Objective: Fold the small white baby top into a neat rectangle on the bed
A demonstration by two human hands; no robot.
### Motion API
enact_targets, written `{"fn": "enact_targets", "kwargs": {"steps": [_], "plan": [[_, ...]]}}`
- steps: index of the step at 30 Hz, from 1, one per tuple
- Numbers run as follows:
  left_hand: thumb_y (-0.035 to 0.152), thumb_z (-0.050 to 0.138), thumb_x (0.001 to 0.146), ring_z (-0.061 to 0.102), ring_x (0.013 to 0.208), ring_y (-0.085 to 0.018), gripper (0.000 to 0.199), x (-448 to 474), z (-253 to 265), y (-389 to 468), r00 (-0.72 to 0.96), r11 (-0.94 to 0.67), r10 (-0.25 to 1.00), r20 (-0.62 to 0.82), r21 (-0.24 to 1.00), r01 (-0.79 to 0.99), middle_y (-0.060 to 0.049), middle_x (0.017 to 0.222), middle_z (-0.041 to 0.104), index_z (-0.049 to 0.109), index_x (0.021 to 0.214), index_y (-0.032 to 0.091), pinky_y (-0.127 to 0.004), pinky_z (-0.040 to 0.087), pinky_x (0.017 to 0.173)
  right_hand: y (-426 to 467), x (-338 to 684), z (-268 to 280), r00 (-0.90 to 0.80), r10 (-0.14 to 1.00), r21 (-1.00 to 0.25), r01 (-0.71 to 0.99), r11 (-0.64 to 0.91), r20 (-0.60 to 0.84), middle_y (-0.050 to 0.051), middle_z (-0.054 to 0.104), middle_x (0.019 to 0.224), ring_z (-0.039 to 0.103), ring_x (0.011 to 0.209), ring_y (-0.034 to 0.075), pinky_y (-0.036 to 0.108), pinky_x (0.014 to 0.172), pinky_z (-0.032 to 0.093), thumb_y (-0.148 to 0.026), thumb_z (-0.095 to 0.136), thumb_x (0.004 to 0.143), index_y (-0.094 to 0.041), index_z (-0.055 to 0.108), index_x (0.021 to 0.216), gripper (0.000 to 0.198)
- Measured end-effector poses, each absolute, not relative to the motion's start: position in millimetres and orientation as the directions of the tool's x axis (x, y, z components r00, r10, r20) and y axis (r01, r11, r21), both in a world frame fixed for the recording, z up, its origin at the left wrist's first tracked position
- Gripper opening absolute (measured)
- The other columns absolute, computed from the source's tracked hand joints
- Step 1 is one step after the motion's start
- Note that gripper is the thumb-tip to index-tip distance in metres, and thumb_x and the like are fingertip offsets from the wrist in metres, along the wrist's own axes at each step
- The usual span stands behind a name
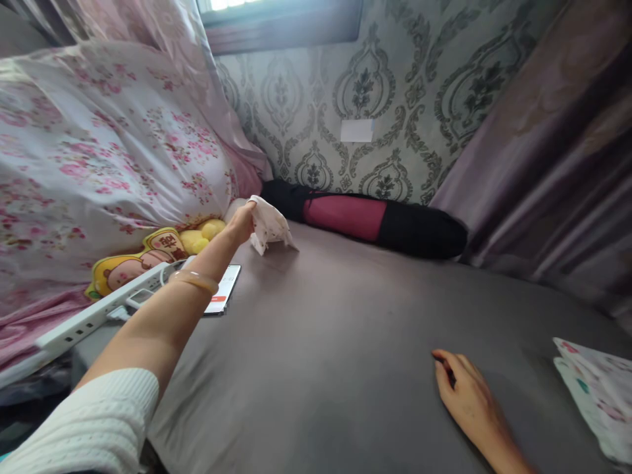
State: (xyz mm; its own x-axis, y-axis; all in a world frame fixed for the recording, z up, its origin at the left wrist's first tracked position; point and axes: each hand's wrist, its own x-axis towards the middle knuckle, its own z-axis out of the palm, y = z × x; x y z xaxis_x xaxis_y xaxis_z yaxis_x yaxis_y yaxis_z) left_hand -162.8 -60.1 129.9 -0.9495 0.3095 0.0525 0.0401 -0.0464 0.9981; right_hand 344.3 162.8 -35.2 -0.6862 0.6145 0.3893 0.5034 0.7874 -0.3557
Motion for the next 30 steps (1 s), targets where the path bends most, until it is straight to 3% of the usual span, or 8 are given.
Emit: {"fn": "enact_targets", "kwargs": {"steps": [4,8,18,25,30], "plan": [[0.045,0.046,0.088,0.067,0.081,-0.026,0.040,-124.0,138.0,-44.2,-0.909,-0.236,0.417,-0.007,0.965,-0.116,-0.010,0.086,0.070,0.059,0.105,0.012,-0.036,0.054,0.073,163.4,338.7,-22.1,-0.699,0.661,-0.442,0.519,0.731,0.273,0.007,0.069,0.090,0.065,0.080,0.021,0.037,0.076,0.051,-0.038,0.040,0.086,-0.021,0.065,0.098,0.032],[0.041,0.042,0.090,0.068,0.082,-0.026,0.040,-84.2,142.3,-27.6,-0.877,-0.290,0.480,-0.042,0.935,-0.203,-0.010,0.085,0.070,0.059,0.108,0.010,-0.036,0.055,0.075,153.1,319.0,0.4,-0.707,0.680,-0.561,0.490,0.667,0.192,0.008,0.072,0.092,0.068,0.083,0.022,0.036,0.079,0.052,-0.038,0.042,0.085,-0.020,0.067,0.097,0.033],[0.056,0.046,0.083,0.068,0.078,-0.029,0.053,-1.8,132.3,6.4,-0.693,-0.231,0.721,-0.015,0.937,-0.261,-0.011,0.081,0.071,0.064,0.105,0.010,-0.039,0.055,0.072,107.8,248.0,59.2,-0.687,0.640,-0.750,0.210,0.628,0.344,0.007,0.072,0.092,0.068,0.081,0.019,0.033,0.078,0.052,-0.034,0.046,0.088,-0.020,0.067,0.097,0.027],[0.059,0.047,0.082,0.069,0.083,-0.030,0.055,40.4,114.4,21.5,-0.592,-0.154,0.805,-0.037,0.951,-0.268,-0.012,0.087,0.072,0.066,0.105,0.013,-0.039,0.055,0.074,100.1,229.6,93.2,-0.462,0.574,-0.626,0.052,0.778,0.676,0.009,0.065,0.103,0.061,0.096,0.019,0.032,0.081,0.051,-0.031,0.048,0.091,-0.019,0.063,0.101,0.022],[0.065,0.046,0.081,0.069,0.085,-0.032,0.058,70.5,108.7,25.8,-0.485,-0.057,0.872,-0.066,0.970,-0.235,-0.012,0.085,0.073,0.069,0.101,0.016,-0.040,0.054,0.073,93.3,230.5,109.6,-0.411,0.515,-0.536,0.073,0.841,0.752,0.008,0.060,0.105,0.057,0.099,0.020,0.036,0.088,0.048,-0.033,0.055,0.090,-0.021,0.061,0.107,0.022]]}}
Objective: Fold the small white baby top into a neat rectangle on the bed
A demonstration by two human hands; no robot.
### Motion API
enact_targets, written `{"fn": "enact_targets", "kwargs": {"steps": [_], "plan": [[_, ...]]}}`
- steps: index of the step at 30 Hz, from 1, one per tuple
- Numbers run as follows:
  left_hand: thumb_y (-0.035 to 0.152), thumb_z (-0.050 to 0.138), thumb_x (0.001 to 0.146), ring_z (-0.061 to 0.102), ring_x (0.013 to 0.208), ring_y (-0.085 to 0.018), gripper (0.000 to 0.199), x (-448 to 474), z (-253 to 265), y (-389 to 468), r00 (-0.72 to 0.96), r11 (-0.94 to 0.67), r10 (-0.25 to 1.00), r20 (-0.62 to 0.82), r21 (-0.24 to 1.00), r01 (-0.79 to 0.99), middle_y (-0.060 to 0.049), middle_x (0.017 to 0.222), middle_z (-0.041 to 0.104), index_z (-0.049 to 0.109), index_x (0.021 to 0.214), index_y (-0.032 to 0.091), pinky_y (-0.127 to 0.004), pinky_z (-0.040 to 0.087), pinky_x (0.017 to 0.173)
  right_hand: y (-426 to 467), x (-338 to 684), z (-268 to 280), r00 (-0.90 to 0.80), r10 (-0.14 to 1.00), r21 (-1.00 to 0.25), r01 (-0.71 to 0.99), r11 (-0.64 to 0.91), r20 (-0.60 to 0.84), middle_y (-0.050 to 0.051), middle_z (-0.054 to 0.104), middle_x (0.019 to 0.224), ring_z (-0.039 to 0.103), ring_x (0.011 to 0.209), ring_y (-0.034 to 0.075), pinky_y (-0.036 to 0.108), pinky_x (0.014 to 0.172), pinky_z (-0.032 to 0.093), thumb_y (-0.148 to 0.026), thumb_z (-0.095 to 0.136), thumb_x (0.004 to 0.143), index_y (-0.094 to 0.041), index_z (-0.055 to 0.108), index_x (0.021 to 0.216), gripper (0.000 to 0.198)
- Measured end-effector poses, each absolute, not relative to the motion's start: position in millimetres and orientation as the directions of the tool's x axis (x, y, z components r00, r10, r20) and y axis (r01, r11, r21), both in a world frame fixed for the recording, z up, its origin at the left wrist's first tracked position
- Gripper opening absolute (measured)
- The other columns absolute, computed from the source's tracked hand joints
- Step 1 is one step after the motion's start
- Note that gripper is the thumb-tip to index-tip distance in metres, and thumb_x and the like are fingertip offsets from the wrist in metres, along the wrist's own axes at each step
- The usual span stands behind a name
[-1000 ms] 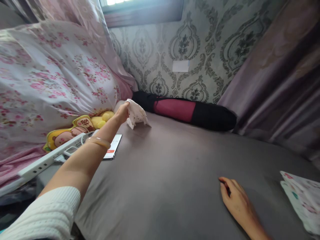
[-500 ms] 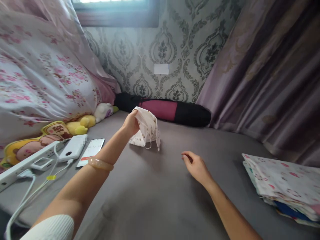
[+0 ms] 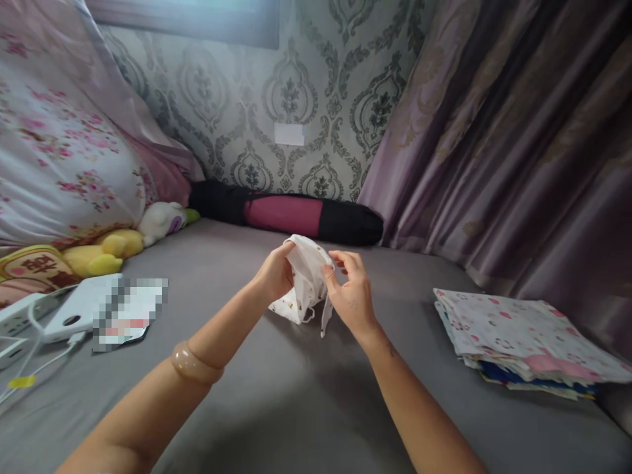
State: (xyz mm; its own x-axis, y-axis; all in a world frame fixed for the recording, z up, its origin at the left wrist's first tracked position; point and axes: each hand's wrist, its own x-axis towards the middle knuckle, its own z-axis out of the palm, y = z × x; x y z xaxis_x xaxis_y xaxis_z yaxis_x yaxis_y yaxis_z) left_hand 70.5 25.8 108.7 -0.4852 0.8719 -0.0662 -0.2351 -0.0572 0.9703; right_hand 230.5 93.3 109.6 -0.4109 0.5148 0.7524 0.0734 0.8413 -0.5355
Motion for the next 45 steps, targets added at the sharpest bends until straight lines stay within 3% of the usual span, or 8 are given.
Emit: {"fn": "enact_targets", "kwargs": {"steps": [6,10,14,17,22,28,36,45], "plan": [[0.054,0.048,0.082,0.069,0.082,-0.029,0.043,101.2,115.9,21.6,-0.357,0.030,0.911,-0.207,0.895,-0.444,-0.010,0.082,0.072,0.067,0.089,0.017,-0.037,0.054,0.071,93.6,236.0,109.0,-0.433,0.512,-0.519,0.113,0.848,0.742,0.005,0.060,0.096,0.058,0.090,0.017,0.031,0.081,0.048,-0.032,0.050,0.094,-0.022,0.064,0.100,0.019],[0.037,0.058,0.076,0.065,0.064,-0.020,0.022,106.5,113.2,13.4,-0.351,0.041,0.881,-0.318,0.789,-0.613,-0.006,0.072,0.068,0.064,0.080,0.016,-0.029,0.052,0.062,103.0,233.3,98.2,-0.477,0.517,-0.502,0.171,0.848,0.711,0.004,0.061,0.090,0.059,0.084,0.017,0.029,0.077,0.046,-0.033,0.048,0.094,-0.022,0.066,0.092,0.021],[0.033,0.065,0.074,0.063,0.061,-0.016,0.023,108.2,104.7,-1.0,-0.306,0.020,0.914,-0.266,0.783,-0.622,-0.005,0.072,0.067,0.065,0.085,0.013,-0.026,0.050,0.060,113.9,227.5,88.9,-0.487,0.549,-0.508,0.229,0.831,0.679,0.005,0.062,0.087,0.058,0.081,0.018,0.029,0.076,0.045,-0.034,0.048,0.094,-0.021,0.068,0.090,0.024],[0.043,0.070,0.074,0.063,0.070,-0.017,0.035,113.6,94.6,-15.6,-0.389,-0.035,0.902,-0.187,0.866,-0.498,-0.008,0.080,0.067,0.063,0.090,0.012,-0.028,0.049,0.066,121.1,224.2,86.5,-0.487,0.565,-0.510,0.256,0.821,0.666,0.006,0.062,0.087,0.058,0.082,0.019,0.030,0.077,0.044,-0.033,0.048,0.093,-0.020,0.068,0.090,0.024],[0.052,0.078,0.063,0.059,0.083,-0.017,0.051,132.3,71.9,-41.6,-0.737,0.025,0.674,-0.043,0.999,-0.035,-0.006,0.091,0.063,0.057,0.093,0.016,-0.028,0.047,0.070,128.1,221.2,87.4,-0.493,0.570,-0.504,0.274,0.819,0.658,0.006,0.063,0.086,0.058,0.082,0.019,0.030,0.077,0.043,-0.031,0.049,0.092,-0.020,0.069,0.087,0.023],[0.045,0.072,0.070,0.053,0.066,-0.012,0.034,149.7,58.7,-52.3,-0.717,0.066,0.667,0.202,0.943,0.327,0.002,0.074,0.057,0.053,0.081,0.020,-0.024,0.041,0.060,127.4,222.1,91.0,-0.491,0.558,-0.478,0.291,0.829,0.669,0.007,0.063,0.084,0.057,0.081,0.020,0.030,0.077,0.044,-0.030,0.049,0.092,-0.019,0.070,0.088,0.024],[0.049,0.068,0.072,0.060,0.067,-0.016,0.036,111.4,74.7,-54.2,-0.733,-0.010,0.625,0.268,0.942,0.336,-0.003,0.073,0.067,0.067,0.086,0.016,-0.025,0.044,0.060,137.2,257.7,119.4,-0.505,0.480,-0.392,0.277,0.877,0.717,0.007,0.064,0.083,0.060,0.079,0.020,0.032,0.077,0.046,-0.032,0.049,0.092,-0.019,0.072,0.091,0.027],[0.049,0.076,0.060,0.060,0.061,-0.016,0.041,83.2,154.9,-85.7,-0.710,-0.079,0.624,0.326,0.930,0.359,-0.004,0.071,0.069,0.072,0.084,0.015,-0.024,0.045,0.054,136.9,318.6,183.5,-0.626,0.397,-0.372,0.179,0.911,0.671,0.005,0.069,0.091,0.064,0.085,0.019,0.031,0.077,0.048,-0.036,0.060,0.087,-0.022,0.072,0.097,0.022]]}}
